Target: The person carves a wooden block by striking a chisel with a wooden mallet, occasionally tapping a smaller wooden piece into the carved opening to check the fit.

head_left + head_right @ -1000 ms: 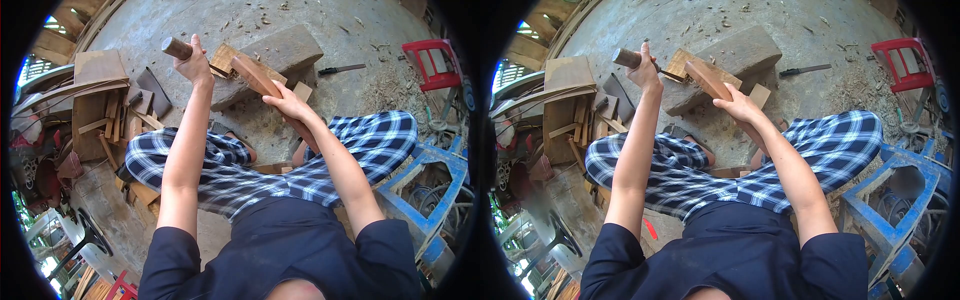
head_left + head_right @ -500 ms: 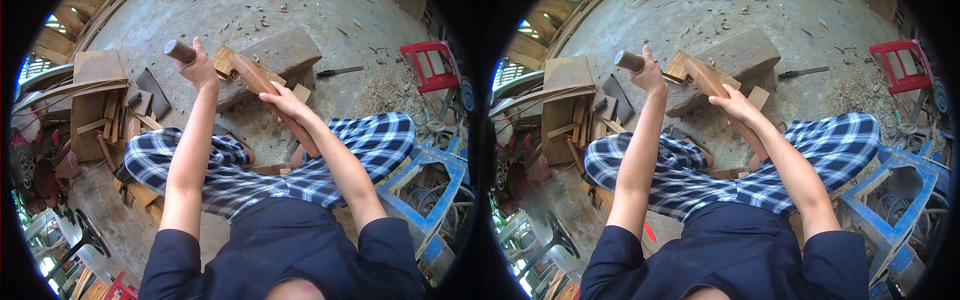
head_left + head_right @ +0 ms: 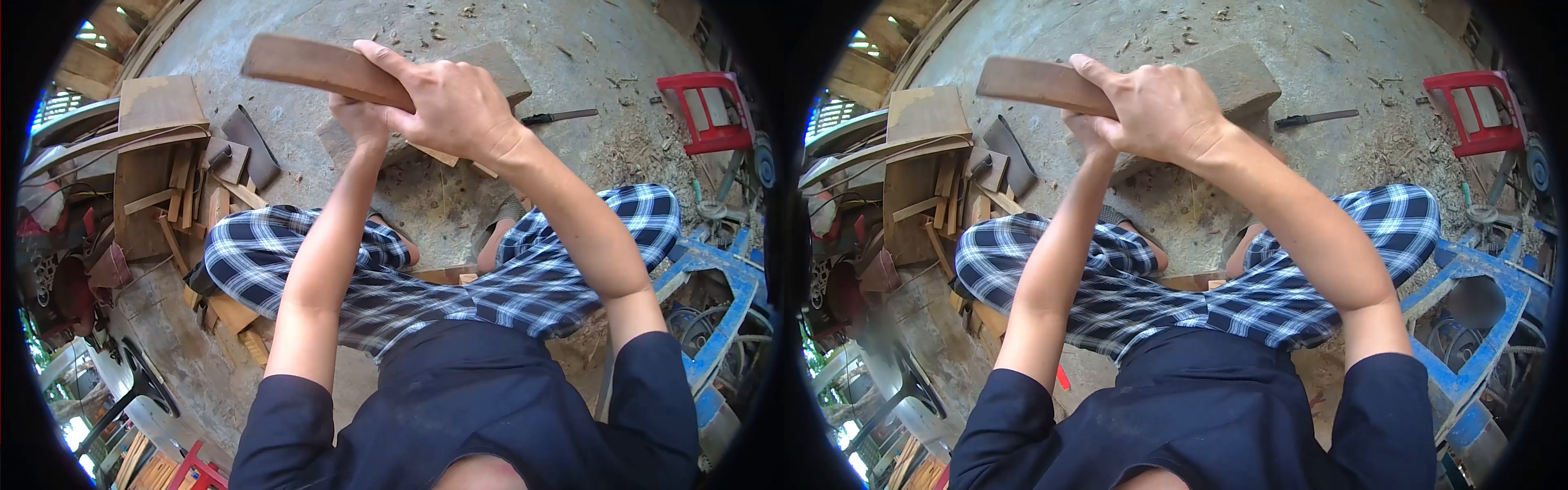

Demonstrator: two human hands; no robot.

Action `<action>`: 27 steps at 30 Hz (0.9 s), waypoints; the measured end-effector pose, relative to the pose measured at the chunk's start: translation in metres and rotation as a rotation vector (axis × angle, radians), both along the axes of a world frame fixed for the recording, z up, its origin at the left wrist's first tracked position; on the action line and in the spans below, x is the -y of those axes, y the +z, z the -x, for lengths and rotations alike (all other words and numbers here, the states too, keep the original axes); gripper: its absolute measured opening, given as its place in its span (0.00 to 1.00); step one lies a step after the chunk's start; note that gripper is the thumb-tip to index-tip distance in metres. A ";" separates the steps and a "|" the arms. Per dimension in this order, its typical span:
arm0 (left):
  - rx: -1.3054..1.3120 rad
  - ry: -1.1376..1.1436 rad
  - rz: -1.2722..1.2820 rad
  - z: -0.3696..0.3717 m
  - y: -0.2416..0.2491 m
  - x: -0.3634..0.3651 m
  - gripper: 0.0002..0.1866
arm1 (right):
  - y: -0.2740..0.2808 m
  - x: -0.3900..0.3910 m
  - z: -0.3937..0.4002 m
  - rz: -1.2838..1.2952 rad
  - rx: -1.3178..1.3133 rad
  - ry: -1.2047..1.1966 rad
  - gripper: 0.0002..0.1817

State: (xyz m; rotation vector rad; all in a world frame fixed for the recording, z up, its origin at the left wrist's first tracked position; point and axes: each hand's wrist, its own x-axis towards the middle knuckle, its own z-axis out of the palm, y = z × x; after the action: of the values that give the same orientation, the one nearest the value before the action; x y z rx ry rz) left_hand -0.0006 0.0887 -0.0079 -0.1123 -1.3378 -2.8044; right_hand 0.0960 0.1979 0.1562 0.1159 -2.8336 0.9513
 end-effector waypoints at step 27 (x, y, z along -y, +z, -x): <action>0.107 0.242 0.390 0.018 0.053 0.034 0.12 | -0.138 -0.033 -0.067 0.677 0.631 -0.344 0.44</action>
State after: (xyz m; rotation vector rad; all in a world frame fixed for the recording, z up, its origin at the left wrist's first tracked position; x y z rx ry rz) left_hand -0.0183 0.0547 0.0450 0.1817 -1.7729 -2.3544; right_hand 0.1633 0.2313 0.0180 -0.8471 -2.6490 2.0454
